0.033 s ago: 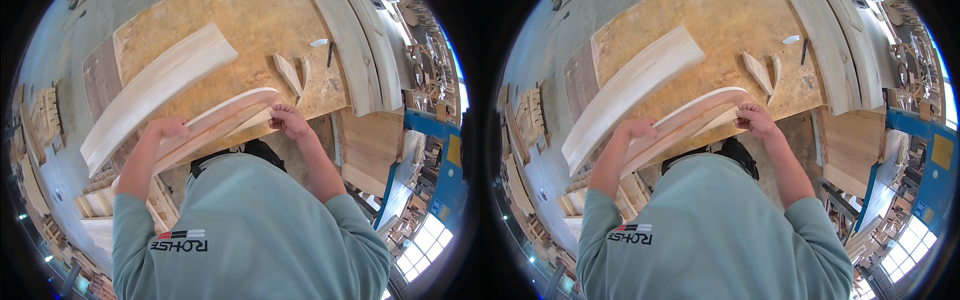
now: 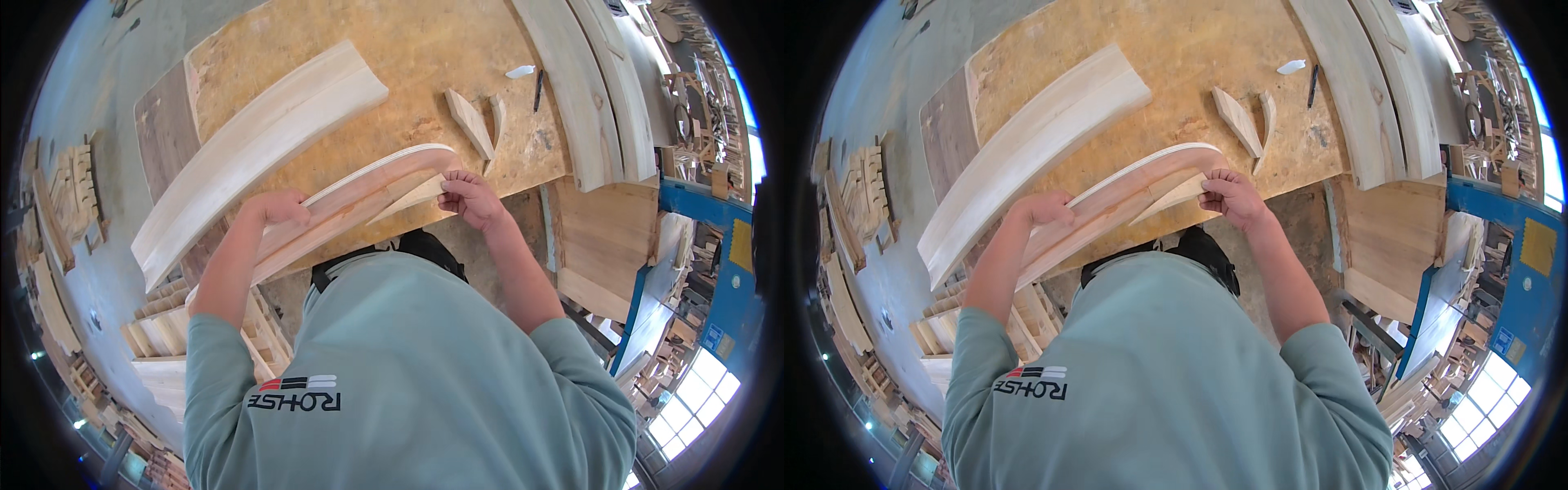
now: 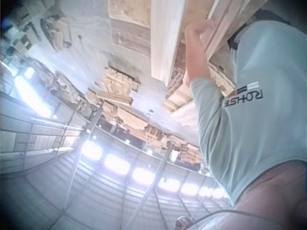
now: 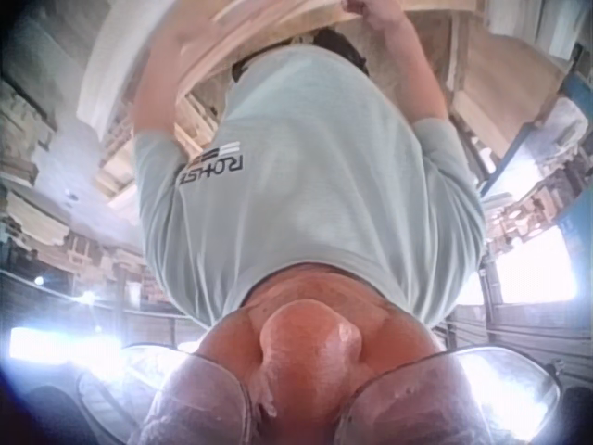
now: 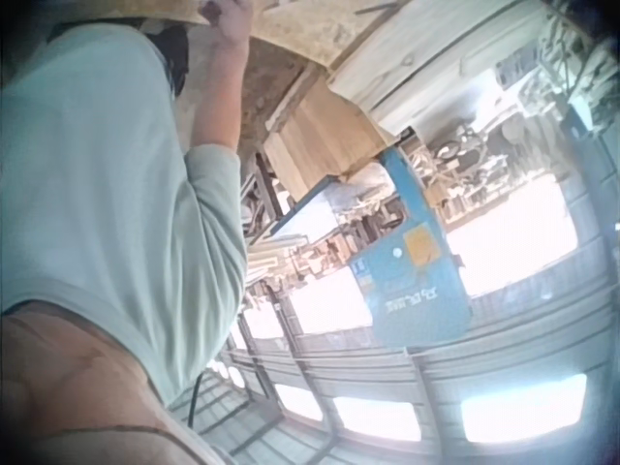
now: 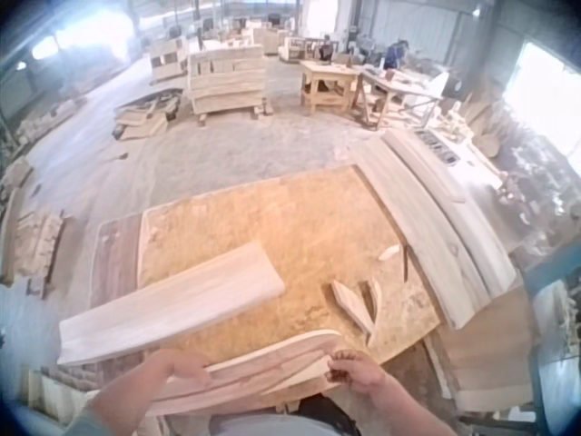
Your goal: The person uses a vertical band saw to cut small curved wooden pieces and then applies adhesive to join the cut pieces to a larger wooden furniture component.
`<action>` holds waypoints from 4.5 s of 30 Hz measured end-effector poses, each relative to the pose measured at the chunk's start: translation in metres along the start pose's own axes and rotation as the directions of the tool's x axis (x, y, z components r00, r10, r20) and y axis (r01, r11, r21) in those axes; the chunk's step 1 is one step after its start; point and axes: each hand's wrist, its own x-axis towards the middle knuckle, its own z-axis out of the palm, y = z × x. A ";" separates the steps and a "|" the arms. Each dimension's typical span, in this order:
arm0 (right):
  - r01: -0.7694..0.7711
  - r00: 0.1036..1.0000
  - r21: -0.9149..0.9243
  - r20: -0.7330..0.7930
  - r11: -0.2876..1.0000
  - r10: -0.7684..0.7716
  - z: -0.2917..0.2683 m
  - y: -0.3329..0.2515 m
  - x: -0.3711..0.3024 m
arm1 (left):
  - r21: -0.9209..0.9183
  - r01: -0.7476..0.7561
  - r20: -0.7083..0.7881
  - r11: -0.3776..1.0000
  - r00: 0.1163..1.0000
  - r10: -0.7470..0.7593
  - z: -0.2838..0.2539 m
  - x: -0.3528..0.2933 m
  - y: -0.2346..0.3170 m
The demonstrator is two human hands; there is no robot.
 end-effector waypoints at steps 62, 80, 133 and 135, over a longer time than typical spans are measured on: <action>0.326 0.778 -0.936 0.185 0.133 -0.600 -0.005 -0.044 0.113 | 0.006 -0.302 -0.869 0.953 0.470 0.155 0.029 0.113 0.101; 0.297 0.799 -0.941 0.152 0.162 -0.581 -0.002 -0.044 0.111 | -0.053 -0.274 -0.824 0.960 0.556 0.113 0.025 0.108 0.105; 0.001 0.998 -0.979 0.014 -0.205 -0.062 0.060 -0.092 0.152 | 0.087 -0.164 -0.621 0.983 0.762 0.183 0.002 0.116 0.134; 0.002 0.997 -0.976 0.018 -0.219 -0.071 0.058 -0.090 0.155 | 0.008 -0.204 -0.611 0.979 0.774 0.166 -0.001 0.109 0.139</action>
